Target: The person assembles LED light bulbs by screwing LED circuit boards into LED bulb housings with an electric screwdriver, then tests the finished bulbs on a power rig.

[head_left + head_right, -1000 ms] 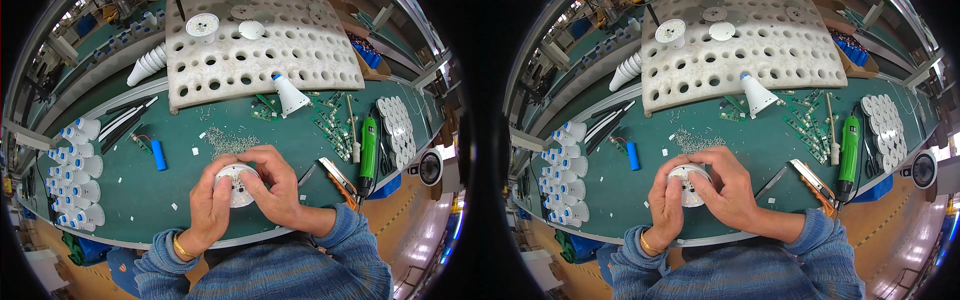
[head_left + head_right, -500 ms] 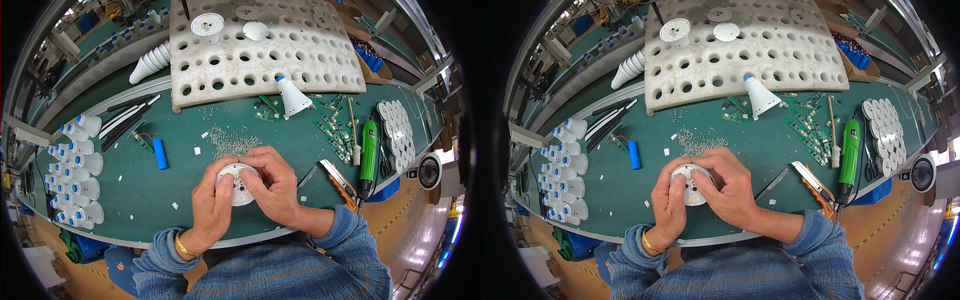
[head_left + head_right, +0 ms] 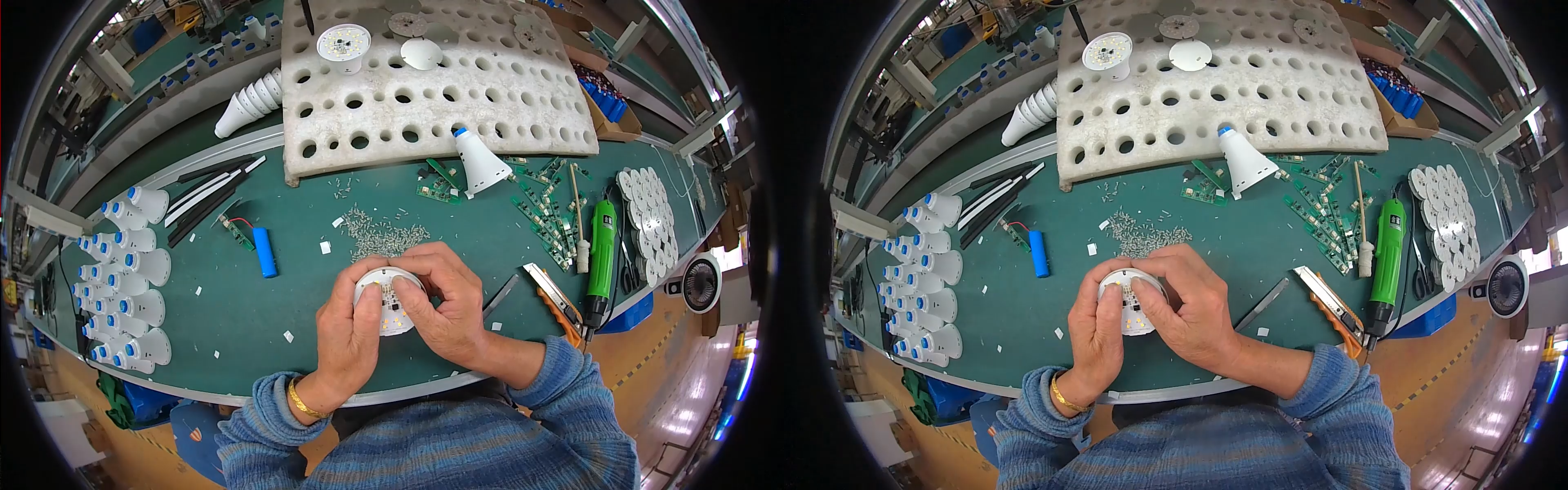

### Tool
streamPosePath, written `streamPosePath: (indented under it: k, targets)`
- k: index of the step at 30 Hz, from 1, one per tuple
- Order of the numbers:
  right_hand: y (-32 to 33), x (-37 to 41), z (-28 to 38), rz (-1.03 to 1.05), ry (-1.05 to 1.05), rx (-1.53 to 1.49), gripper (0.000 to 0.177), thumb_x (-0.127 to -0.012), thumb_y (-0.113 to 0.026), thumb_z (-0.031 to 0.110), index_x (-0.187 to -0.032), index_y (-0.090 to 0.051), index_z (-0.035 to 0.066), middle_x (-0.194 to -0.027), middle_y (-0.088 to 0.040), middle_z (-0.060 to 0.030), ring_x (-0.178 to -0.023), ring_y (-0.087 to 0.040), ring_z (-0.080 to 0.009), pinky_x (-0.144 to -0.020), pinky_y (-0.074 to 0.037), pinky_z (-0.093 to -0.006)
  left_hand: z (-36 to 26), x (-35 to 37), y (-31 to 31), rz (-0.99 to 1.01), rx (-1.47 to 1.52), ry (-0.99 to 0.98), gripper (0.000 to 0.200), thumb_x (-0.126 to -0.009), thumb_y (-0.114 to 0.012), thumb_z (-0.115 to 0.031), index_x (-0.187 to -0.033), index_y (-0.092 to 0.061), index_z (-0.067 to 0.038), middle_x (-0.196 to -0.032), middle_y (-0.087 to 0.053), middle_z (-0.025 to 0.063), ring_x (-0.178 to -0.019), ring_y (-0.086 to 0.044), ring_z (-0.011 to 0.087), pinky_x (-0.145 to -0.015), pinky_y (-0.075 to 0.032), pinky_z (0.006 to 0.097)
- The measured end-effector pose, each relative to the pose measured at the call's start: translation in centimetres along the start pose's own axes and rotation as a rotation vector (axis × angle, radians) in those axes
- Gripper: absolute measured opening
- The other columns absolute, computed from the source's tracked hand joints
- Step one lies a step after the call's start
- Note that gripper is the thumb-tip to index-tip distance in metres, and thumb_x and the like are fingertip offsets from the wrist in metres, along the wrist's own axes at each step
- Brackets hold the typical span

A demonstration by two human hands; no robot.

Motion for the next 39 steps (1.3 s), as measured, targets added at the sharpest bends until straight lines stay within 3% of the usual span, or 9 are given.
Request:
streamPosePath:
  k: [20, 39]
  targets:
    - [-0.5, 0.6, -1.5, -0.046, -0.158, -0.193, 0.016, -0.080, -0.063, 0.004, -0.096, -0.063, 0.003, -0.088, -0.054, -0.0039, -0.054, -0.040, -0.0040, -0.046, -0.033, -0.0210, 0.5, 0.0, -0.3, -0.005, 0.068, 0.049, 0.025, -0.095, -0.044, -0.015, -0.113, -0.054, -0.002, -0.096, -0.061, 0.0063, -0.086, -0.055, 0.0104, -0.075, -0.046, 0.0258]
    - [-0.7, 0.8, -1.9, -0.008, -0.222, -0.272, 0.014, -0.081, -0.061, 0.005, -0.096, -0.060, 0.003, -0.090, -0.051, -0.0028, -0.058, -0.039, -0.0037, -0.049, -0.033, -0.0201, 0.9, -0.1, -0.2, -0.012, 0.090, 0.049, 0.024, -0.094, -0.046, -0.017, -0.111, -0.056, -0.002, -0.094, -0.062, 0.0056, -0.085, -0.056, 0.0104, -0.074, -0.046, 0.0255]
Point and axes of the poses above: each hand's wrist, its own x-axis away from the middle knuckle, its own y-axis out of the back of the hand, z = x × y, the point moved 5 cm from there along -x, towards the middle knuckle
